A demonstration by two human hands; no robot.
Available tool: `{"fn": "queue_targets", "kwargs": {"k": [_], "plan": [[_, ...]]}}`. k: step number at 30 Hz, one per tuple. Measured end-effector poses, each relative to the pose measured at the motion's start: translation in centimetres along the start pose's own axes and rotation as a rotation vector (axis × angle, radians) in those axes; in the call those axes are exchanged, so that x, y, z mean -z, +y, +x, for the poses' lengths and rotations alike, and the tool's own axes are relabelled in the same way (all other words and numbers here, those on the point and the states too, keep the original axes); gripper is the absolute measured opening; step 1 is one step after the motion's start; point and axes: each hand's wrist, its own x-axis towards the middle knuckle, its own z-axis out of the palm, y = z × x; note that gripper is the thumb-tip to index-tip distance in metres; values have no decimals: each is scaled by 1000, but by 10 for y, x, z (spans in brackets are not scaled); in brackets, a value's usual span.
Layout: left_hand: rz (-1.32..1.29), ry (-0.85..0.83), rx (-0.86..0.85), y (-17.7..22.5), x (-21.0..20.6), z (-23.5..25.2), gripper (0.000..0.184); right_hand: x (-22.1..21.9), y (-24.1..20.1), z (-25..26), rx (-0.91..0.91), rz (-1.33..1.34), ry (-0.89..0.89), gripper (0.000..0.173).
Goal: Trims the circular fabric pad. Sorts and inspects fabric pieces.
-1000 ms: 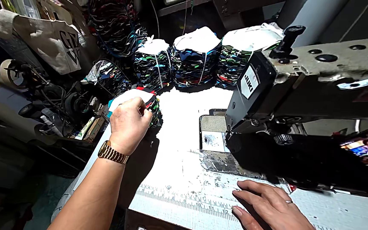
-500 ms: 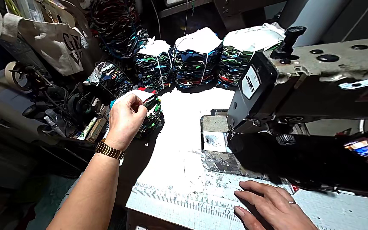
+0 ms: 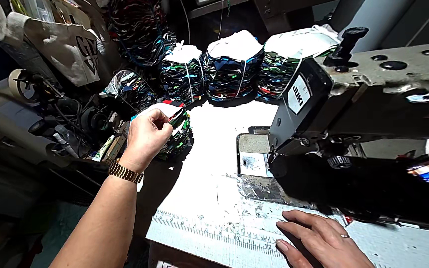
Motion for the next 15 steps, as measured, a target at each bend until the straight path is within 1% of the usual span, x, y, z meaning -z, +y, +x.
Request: {"fn": "queue_targets", "kwargs": {"k": [4, 6, 9, 12, 15], "plan": [[20, -62, 39, 4, 6, 6, 9, 0, 0, 0, -1, 2, -3, 30], [66, -81, 31, 7, 7, 7, 9, 0, 0, 0, -5, 3, -4, 30], [163, -89, -38, 13, 5, 4, 8, 0, 0, 0, -7, 6, -3, 29], [183, -93, -84, 14, 5, 0, 8, -1, 1, -1, -3, 8, -2, 29], [206, -44, -149, 11, 5, -4, 8, 0, 2, -1, -2, 6, -7, 29]]}}
